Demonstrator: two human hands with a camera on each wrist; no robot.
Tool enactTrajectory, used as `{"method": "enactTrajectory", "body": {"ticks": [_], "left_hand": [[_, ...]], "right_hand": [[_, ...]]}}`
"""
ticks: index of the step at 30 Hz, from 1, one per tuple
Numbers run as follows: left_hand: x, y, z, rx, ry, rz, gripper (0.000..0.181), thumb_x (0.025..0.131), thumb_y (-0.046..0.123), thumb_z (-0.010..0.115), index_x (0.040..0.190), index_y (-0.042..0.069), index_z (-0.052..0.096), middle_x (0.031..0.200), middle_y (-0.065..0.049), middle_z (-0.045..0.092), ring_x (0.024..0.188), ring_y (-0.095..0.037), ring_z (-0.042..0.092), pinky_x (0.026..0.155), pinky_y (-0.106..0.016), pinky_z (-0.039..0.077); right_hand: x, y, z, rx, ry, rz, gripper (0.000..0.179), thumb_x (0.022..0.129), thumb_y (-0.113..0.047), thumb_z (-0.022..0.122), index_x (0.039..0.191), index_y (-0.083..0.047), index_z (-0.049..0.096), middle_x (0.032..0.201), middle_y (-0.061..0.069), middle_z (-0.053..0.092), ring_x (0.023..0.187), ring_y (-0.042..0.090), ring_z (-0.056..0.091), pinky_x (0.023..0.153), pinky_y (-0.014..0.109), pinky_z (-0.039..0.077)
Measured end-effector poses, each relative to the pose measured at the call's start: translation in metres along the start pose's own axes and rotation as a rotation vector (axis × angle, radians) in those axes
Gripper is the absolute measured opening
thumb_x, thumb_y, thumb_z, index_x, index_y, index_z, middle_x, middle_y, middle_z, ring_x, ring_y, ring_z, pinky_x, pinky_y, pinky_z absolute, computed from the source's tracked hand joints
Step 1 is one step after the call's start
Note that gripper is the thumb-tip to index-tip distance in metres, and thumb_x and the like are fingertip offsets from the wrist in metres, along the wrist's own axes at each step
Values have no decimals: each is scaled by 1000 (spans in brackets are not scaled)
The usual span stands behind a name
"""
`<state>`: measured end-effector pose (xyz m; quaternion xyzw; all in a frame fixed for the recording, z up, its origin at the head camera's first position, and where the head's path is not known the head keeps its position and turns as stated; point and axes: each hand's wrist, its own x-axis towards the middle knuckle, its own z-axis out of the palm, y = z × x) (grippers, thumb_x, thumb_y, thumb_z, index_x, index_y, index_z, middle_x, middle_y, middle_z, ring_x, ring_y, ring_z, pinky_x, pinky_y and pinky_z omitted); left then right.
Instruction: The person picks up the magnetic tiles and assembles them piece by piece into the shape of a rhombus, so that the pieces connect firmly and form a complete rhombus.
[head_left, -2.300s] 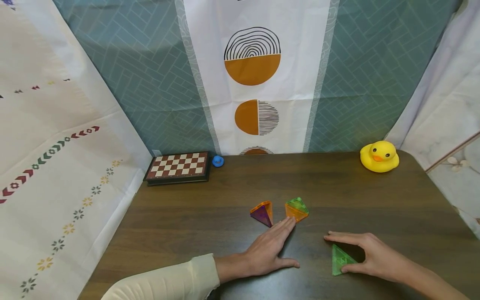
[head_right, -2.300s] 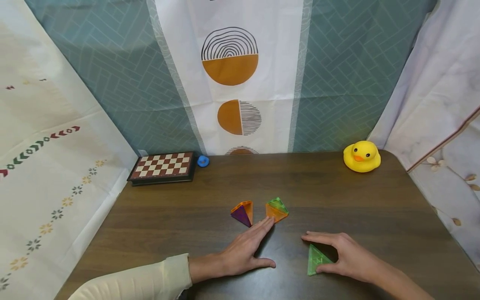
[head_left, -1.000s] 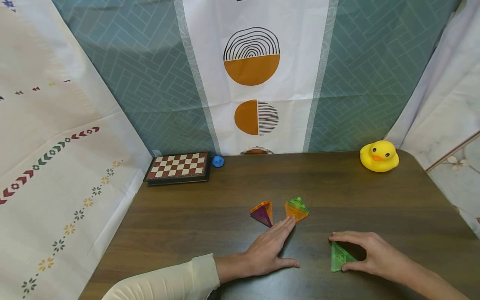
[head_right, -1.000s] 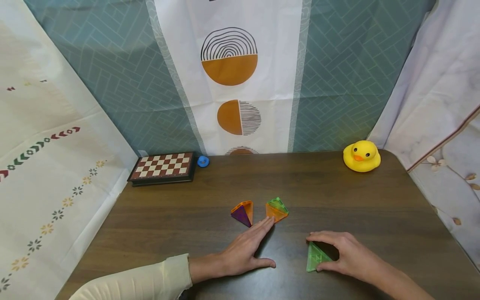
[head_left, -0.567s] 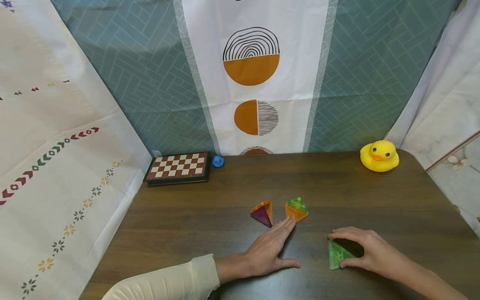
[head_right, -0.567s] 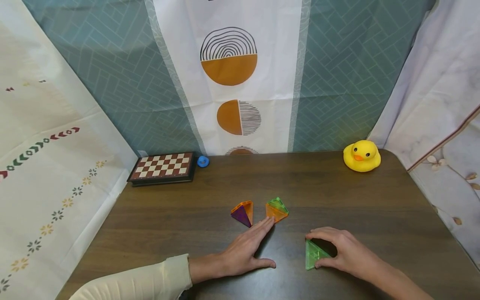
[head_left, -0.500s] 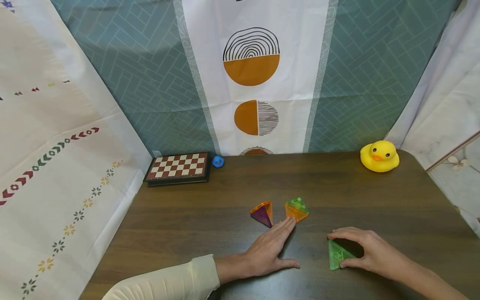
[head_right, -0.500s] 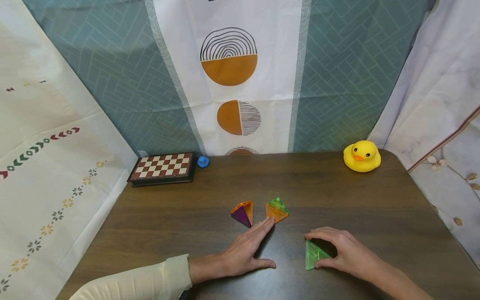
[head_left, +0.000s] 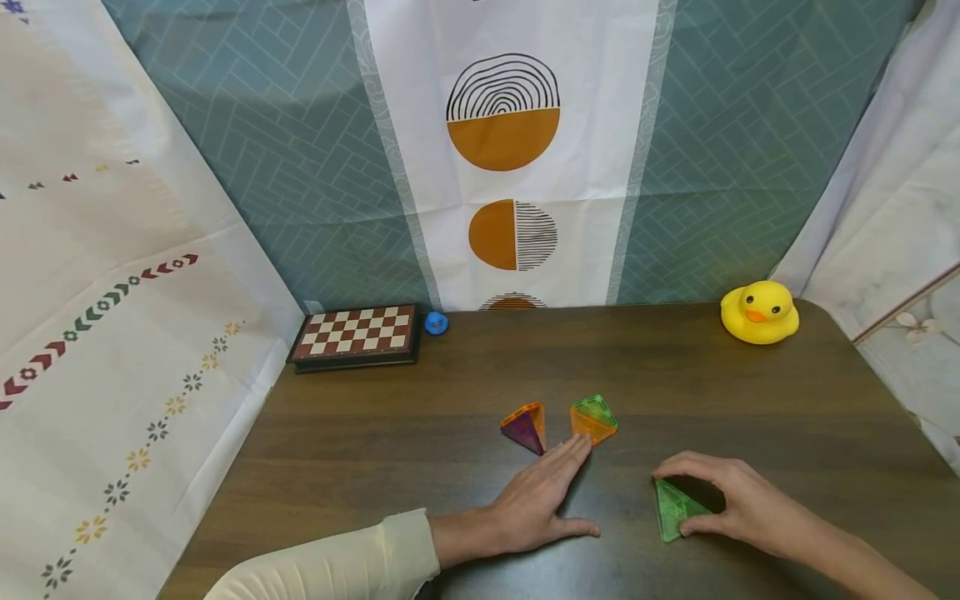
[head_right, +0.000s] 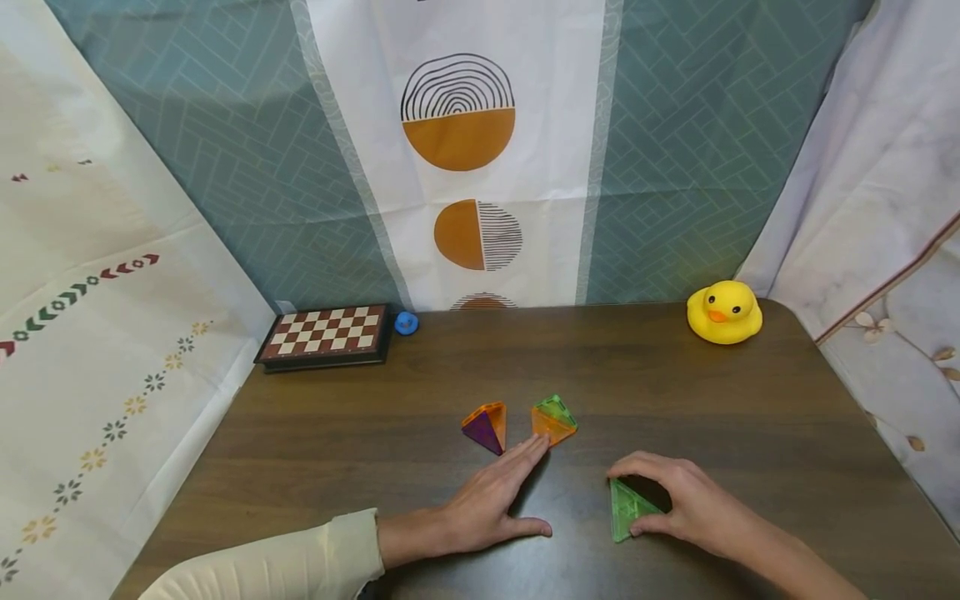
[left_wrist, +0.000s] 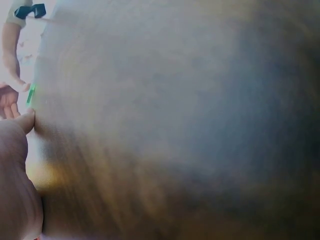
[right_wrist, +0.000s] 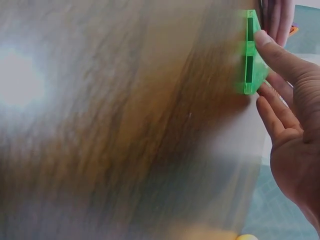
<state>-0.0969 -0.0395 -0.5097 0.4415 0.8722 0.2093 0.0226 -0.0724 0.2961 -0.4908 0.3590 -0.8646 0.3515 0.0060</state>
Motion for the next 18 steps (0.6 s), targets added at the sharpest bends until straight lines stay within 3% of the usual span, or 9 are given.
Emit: {"method": "enactTrajectory", "body": {"ticks": [8, 18], "left_hand": [[0, 0, 0, 3, -4, 0, 108, 96, 63, 70, 169, 1, 19, 175, -13, 22, 161, -22, 20, 127, -34, 22], [0, 0, -1, 8, -6, -1, 108, 96, 63, 70, 169, 1, 19, 175, -13, 22, 161, -21, 20, 127, -33, 21]], "right_hand": [[4, 1, 2, 153, 28, -2, 57, 83, -19, 91, 135, -11, 67, 130, 3, 65, 104, 12, 71, 82, 29, 62], [8, 2, 1, 193, 65, 43, 56, 83, -8, 91, 133, -5, 67, 116, 6, 74, 89, 9, 73, 74, 27, 63]]}}
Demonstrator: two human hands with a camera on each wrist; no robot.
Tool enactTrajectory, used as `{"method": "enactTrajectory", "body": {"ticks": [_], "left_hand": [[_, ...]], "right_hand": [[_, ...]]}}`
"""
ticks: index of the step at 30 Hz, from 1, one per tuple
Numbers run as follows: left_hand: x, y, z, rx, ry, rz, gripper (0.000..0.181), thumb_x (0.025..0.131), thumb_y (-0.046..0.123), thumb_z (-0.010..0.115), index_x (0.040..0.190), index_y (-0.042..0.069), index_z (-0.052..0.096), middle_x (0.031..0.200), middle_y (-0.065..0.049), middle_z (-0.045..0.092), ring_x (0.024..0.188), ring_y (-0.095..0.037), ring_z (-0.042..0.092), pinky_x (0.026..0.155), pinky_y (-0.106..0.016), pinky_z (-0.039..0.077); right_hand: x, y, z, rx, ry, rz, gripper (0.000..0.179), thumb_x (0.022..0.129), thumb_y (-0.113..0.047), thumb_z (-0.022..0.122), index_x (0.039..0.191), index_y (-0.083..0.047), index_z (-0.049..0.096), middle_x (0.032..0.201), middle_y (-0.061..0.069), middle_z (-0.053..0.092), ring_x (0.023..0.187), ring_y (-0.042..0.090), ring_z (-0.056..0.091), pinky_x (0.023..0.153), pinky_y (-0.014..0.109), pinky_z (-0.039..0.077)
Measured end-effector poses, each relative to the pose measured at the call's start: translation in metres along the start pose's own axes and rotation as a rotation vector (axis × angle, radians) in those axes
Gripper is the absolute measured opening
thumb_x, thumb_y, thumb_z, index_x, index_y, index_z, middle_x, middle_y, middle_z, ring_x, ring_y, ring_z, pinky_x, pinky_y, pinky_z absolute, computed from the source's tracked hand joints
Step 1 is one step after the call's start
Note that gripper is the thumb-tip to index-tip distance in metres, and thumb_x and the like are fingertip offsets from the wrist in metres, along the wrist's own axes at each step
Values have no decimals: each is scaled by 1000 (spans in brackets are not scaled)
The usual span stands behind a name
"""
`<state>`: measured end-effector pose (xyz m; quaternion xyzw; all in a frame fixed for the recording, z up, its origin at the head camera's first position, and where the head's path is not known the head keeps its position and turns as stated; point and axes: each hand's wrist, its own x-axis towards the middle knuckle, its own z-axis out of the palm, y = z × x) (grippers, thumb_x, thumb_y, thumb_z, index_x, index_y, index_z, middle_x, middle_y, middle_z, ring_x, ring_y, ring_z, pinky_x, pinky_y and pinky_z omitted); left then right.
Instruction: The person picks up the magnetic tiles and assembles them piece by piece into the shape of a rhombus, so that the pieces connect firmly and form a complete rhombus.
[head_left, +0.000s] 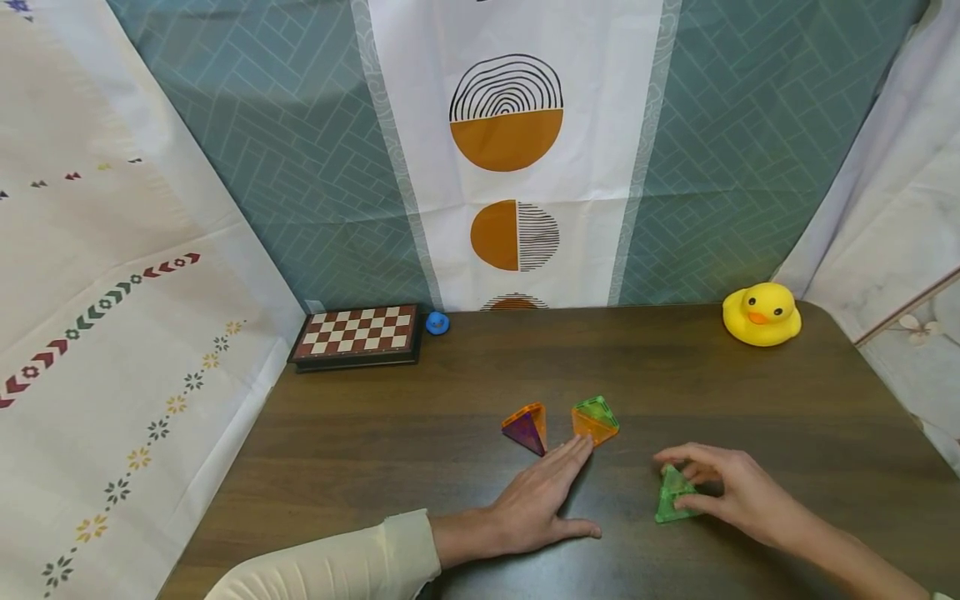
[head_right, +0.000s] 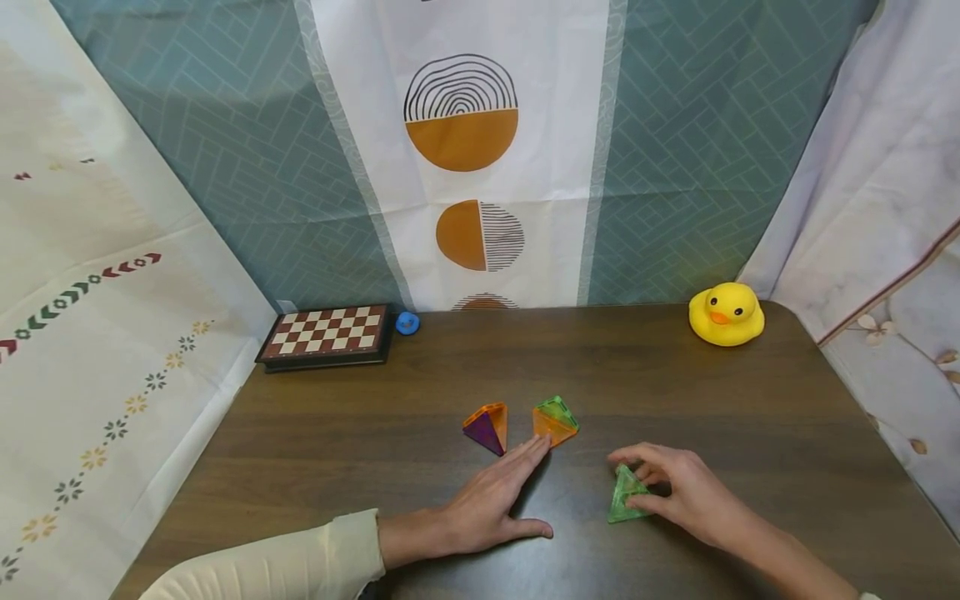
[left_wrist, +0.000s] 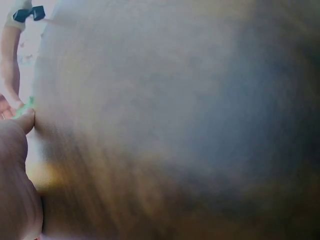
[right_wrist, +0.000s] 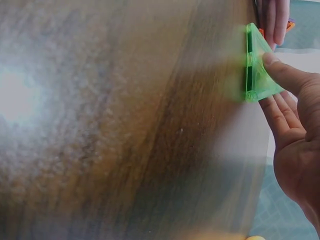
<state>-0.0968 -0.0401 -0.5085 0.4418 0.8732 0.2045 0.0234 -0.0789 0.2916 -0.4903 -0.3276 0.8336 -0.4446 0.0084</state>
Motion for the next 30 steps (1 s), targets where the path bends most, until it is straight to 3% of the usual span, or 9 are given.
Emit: {"method": "enactTrajectory", "body": {"ticks": [6, 14, 30], "left_hand": [[0, 0, 0, 1, -2, -5, 108, 97, 63, 69, 169, 2, 18, 175, -13, 21, 161, -21, 19, 127, -34, 23], [1, 0, 1, 1, -3, -7, 107, 96, 63, 69, 169, 2, 19, 175, -13, 21, 161, -20, 19, 127, -34, 21], [1, 0, 0, -16, -5, -5, 109, 96, 62, 72, 169, 1, 19, 175, -14, 22, 161, -22, 20, 128, -34, 21]], "right_hand": [[1, -1, 0, -21, 52, 20, 50, 82, -2, 90, 126, -7, 69, 103, -5, 77, 85, 6, 73, 71, 25, 62], [2, -1, -2, -48, 54, 61, 38, 85, -5, 88, 118, -14, 69, 102, -8, 77, 90, 6, 74, 73, 25, 62], [4, -1, -3, 82, 12, 66, 31, 89, -5, 85, 113, -17, 69, 102, -3, 78, 88, 18, 77, 73, 28, 63]]}}
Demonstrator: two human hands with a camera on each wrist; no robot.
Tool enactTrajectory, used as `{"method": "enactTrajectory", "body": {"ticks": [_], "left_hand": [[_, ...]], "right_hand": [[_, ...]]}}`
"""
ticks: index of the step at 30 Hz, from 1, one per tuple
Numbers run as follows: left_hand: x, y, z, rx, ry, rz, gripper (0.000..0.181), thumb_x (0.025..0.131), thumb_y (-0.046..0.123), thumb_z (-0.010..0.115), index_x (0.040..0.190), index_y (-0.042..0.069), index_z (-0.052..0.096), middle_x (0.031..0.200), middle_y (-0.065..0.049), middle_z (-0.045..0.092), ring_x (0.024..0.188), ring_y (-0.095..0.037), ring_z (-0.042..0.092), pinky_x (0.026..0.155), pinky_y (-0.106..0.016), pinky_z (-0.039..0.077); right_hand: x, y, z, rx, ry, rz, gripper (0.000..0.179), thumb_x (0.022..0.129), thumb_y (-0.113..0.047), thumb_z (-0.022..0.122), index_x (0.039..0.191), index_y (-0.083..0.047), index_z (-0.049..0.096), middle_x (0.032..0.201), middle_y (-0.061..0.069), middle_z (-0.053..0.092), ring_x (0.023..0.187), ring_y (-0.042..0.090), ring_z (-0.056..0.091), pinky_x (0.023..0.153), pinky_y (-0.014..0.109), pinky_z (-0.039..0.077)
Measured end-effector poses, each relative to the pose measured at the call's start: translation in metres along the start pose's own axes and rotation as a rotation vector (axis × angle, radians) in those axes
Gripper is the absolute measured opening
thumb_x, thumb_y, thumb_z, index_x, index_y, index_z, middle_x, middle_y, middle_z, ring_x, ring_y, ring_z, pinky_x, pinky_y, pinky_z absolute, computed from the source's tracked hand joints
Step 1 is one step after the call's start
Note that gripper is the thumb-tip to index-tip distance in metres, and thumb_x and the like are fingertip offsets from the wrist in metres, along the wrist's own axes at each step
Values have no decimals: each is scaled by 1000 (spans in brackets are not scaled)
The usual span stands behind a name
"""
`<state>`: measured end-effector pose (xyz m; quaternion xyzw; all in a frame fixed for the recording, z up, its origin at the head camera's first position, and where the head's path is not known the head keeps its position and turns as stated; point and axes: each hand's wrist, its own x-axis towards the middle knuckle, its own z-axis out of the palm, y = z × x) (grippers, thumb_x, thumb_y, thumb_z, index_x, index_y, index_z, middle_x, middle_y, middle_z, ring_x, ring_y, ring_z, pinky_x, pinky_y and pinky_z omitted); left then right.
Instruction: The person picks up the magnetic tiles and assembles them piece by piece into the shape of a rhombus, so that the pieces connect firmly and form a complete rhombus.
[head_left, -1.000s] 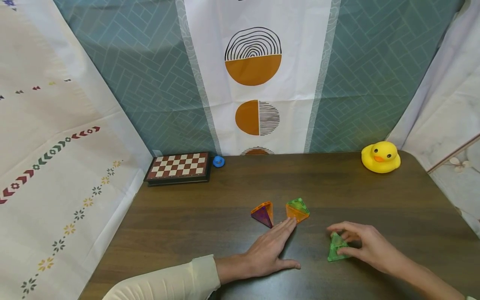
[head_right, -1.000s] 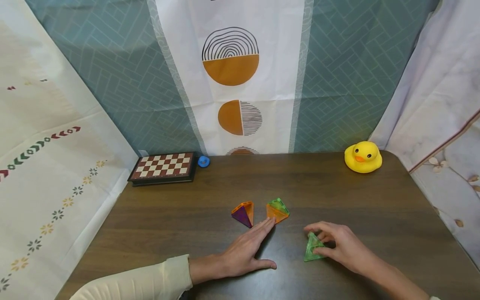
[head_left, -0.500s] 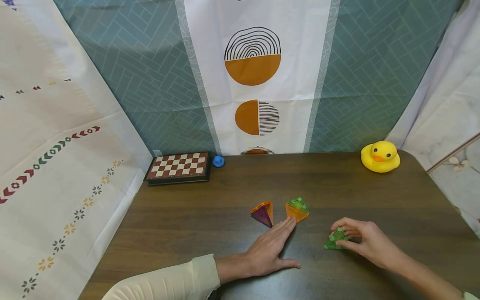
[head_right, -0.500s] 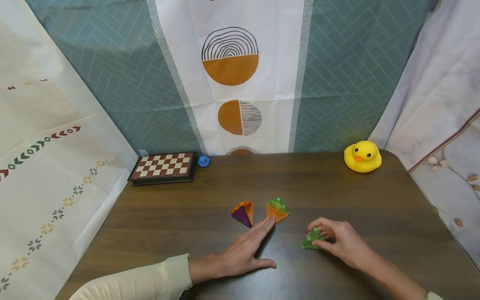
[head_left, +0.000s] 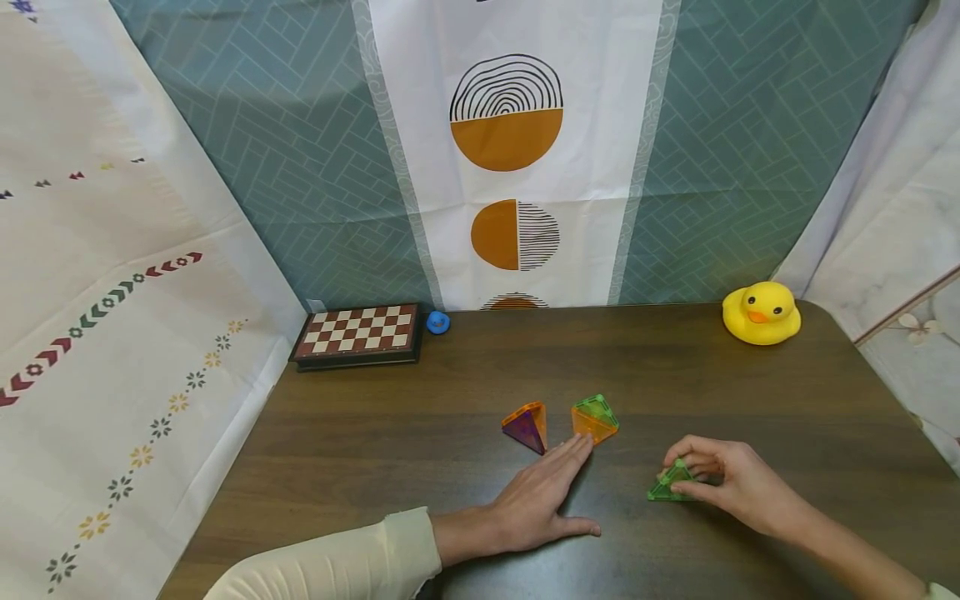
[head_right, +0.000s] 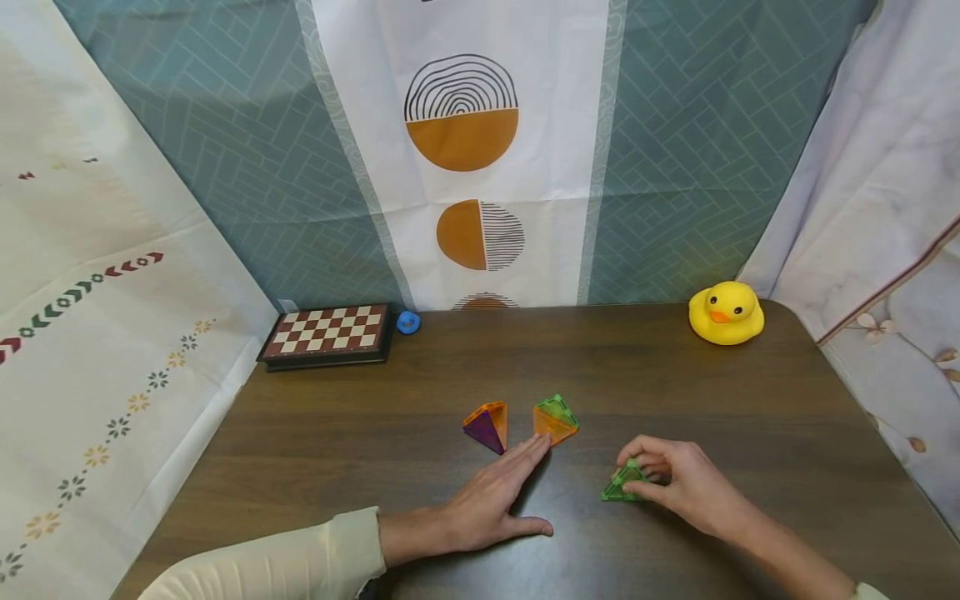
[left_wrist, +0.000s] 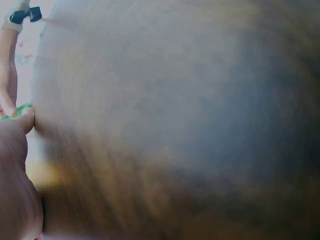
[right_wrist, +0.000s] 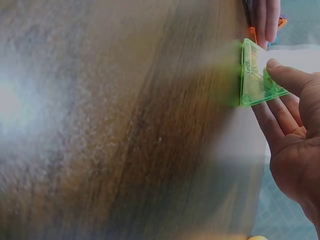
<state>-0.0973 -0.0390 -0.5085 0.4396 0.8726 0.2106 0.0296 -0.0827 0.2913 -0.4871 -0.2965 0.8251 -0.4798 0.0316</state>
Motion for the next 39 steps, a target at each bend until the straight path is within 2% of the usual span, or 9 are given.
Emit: {"method": "enactTrajectory", "body": {"ticks": [9, 20, 26, 34, 39], "left_hand": [[0, 0, 0, 4, -8, -3, 109, 96, 62, 71, 169, 1, 19, 175, -13, 21, 161, -21, 18, 128, -33, 20], [0, 1, 0, 16, -5, -2, 108, 96, 62, 71, 168, 1, 19, 175, -14, 22, 161, -22, 20, 127, -33, 21], [0, 1, 0, 16, -10, -12, 108, 96, 63, 70, 169, 1, 19, 175, -14, 22, 161, -22, 20, 127, -33, 21], [1, 1, -1, 7, -11, -13, 108, 96, 63, 71, 169, 2, 19, 175, -14, 22, 161, -21, 19, 127, -33, 21], [1, 0, -1, 5, -10, -13, 108, 96, 62, 71, 169, 2, 20, 174, -14, 23, 161, -21, 20, 127, -34, 22]], "right_hand": [[3, -1, 3, 28, 2, -24, 32, 90, 2, 82, 111, -16, 68, 105, 1, 79, 90, 16, 77, 75, 28, 63], [8, -7, -3, -46, 16, -1, 35, 93, 8, 77, 115, -18, 68, 110, -4, 78, 100, 13, 76, 86, 21, 59], [18, -12, -2, -88, 18, -9, 35, 93, 3, 80, 116, -21, 70, 111, -4, 77, 99, 11, 76, 86, 21, 59], [33, -16, 6, -71, 3, -67, 30, 91, 2, 82, 112, -19, 75, 108, -4, 77, 95, 14, 75, 86, 22, 60], [44, -16, 11, -133, 20, -140, 30, 88, 3, 85, 109, -17, 78, 106, -6, 76, 95, 9, 73, 84, 25, 60]]}}
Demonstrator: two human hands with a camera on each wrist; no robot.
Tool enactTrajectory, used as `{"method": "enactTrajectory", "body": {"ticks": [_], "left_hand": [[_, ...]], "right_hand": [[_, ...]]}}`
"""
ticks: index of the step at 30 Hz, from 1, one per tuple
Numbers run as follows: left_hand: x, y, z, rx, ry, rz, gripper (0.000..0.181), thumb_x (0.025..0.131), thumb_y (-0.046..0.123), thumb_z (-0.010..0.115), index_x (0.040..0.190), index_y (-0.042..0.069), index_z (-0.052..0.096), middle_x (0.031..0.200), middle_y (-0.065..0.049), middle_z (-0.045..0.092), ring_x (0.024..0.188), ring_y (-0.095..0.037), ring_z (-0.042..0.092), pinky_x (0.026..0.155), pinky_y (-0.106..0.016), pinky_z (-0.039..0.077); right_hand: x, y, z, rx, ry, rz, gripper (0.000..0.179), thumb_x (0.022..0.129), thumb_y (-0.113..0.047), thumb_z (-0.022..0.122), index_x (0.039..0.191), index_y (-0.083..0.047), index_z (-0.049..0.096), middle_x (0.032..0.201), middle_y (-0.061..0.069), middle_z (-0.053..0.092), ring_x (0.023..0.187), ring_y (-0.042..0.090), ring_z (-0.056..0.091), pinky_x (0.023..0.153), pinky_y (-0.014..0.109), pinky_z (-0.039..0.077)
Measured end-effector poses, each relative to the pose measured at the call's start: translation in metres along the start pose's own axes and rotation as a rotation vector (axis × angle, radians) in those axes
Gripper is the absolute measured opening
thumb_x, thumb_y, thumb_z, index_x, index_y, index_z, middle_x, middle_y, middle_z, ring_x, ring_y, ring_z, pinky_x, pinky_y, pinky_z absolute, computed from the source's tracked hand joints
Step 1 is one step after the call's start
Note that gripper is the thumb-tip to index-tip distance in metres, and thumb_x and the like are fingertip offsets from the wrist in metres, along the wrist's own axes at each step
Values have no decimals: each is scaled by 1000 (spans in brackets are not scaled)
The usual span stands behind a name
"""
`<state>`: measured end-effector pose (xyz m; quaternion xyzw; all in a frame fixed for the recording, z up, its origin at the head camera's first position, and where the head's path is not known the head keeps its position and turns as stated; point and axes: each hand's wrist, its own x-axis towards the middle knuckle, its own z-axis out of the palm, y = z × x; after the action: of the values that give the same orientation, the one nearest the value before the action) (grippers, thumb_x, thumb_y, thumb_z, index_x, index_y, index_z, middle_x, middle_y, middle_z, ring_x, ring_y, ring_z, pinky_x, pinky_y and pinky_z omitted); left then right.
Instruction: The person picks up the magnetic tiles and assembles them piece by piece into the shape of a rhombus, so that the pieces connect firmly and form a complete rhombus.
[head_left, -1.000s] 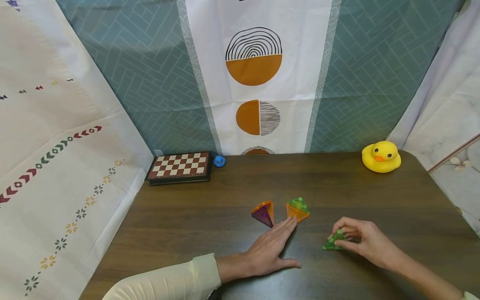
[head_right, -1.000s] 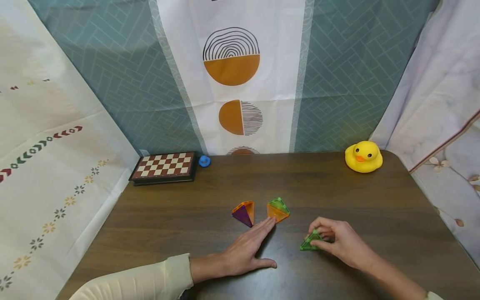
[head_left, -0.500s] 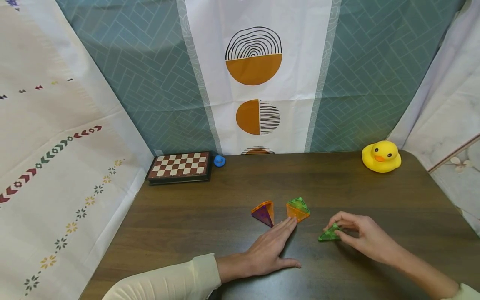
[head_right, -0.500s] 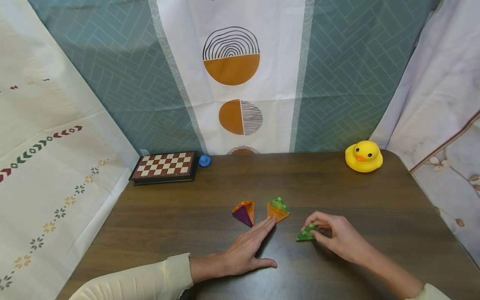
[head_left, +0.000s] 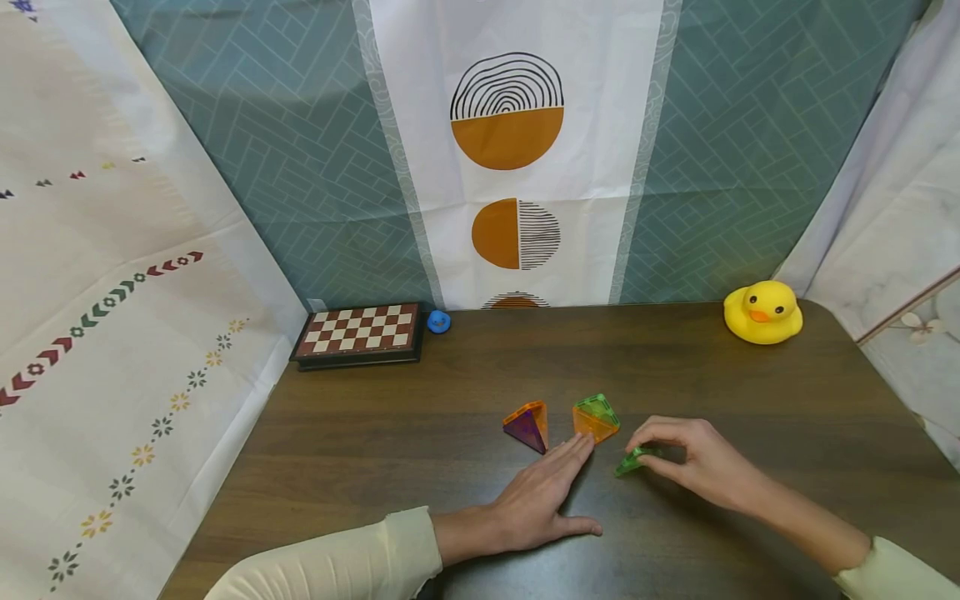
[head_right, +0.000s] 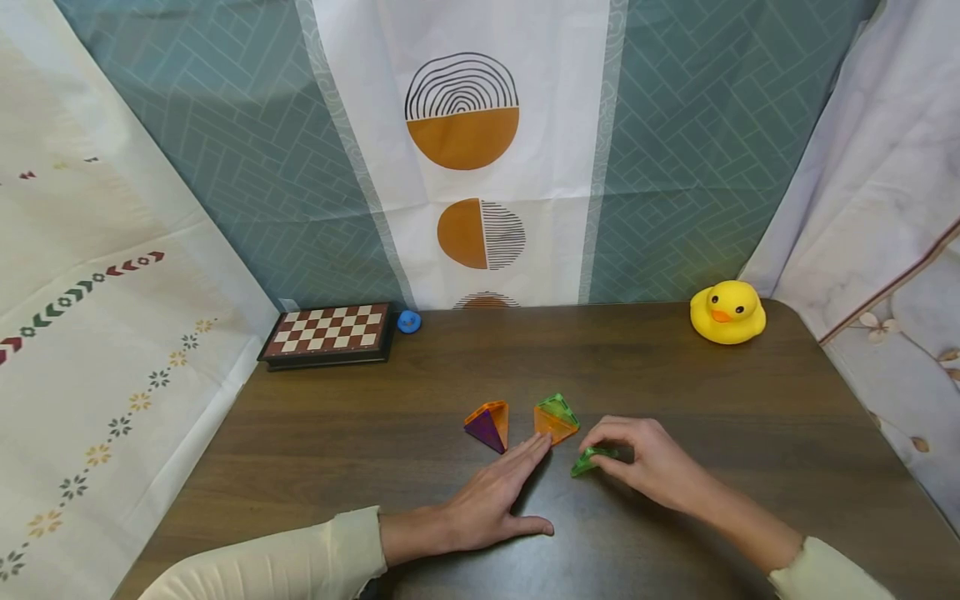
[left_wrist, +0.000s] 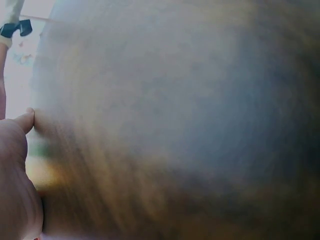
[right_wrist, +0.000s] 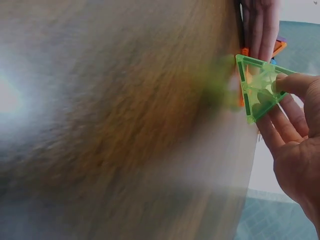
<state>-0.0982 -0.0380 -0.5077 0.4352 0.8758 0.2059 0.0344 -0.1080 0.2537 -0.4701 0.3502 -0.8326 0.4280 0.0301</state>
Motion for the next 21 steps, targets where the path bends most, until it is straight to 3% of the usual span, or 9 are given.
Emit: {"method": "enactTrajectory", "body": {"ticks": [12, 21], "left_hand": [[-1, 0, 0, 12, 6, 14, 108, 96, 63, 70, 168, 0, 19, 174, -15, 23, 160, -22, 21, 127, -34, 22], [-1, -1, 1, 8, 13, 21, 108, 96, 63, 70, 169, 1, 18, 174, -16, 23, 160, -22, 21, 127, -34, 22]], "right_hand": [[19, 0, 5, -85, -7, 45, 24, 88, -6, 87, 109, -18, 82, 106, -11, 79, 100, 8, 73, 87, 28, 60], [26, 5, 12, -44, -8, 6, 30, 85, 1, 87, 110, -15, 82, 105, -6, 79, 98, 10, 73, 87, 26, 60]]}}
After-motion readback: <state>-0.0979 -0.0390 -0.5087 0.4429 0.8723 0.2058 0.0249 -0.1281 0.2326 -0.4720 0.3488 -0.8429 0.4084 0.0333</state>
